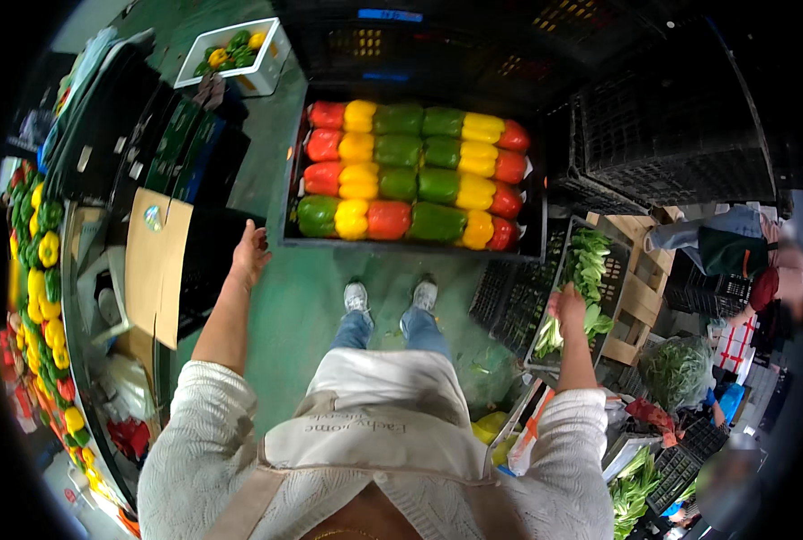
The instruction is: The person moves a crate of bell peppers to a metal workstation. They then repeatedly pick up three peppers of different colors (red, yellow, green), thread them onto a yellow plastic string, and place the finished bundles into a black crate. Other workers are visible in the background performing similar tasks.
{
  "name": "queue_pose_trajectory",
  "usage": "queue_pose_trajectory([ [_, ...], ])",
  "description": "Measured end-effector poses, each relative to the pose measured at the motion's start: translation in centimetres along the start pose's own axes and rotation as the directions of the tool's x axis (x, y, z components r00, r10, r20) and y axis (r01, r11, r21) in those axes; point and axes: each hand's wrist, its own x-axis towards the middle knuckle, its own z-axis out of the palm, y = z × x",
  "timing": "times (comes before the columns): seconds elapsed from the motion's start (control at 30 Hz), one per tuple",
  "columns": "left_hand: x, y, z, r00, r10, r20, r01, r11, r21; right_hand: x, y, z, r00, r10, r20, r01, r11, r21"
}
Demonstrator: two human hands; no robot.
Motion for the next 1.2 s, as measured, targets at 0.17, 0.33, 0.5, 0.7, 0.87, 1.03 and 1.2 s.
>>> queue_pose_trajectory([
  [0.17,8.6,3.2,2.9,0.984,-0.089,0.157,0.095,0.995,-0.028,11.0,-6.8,2.8,0.997,0.063,0.046,-0.064,0.998,0.025],
  [0.33,8.4,4.2,10.7,0.967,-0.168,0.189,0.183,0.981,-0.066,22.0,-7.3,7.2,0.974,0.19,0.119,-0.196,0.98,0.04],
  [0.5,11.0,5.8,14.4,0.977,-0.164,0.135,0.174,0.982,-0.068,26.1,-5.2,13.1,0.949,0.228,0.22,-0.267,0.949,0.168],
  [0.7,13.1,5.4,15.4,0.979,-0.171,0.114,0.182,0.979,-0.088,26.9,-2.4,17.1,0.949,0.257,0.183,-0.3,0.915,0.27],
  [0.87,13.8,5.3,15.6,0.977,-0.175,0.121,0.187,0.979,-0.088,26.1,-1.2,17.6,0.95,0.268,0.164,-0.306,0.904,0.299],
  [1.03,13.9,5.1,15.5,0.975,-0.177,0.134,0.191,0.977,-0.099,25.0,-0.6,17.5,0.951,0.272,0.148,-0.306,0.897,0.318],
  [1.2,14.6,5.3,15.6,0.972,-0.179,0.15,0.193,0.978,-0.084,23.8,1.2,18.9,0.95,0.28,0.137,-0.311,0.881,0.357],
])
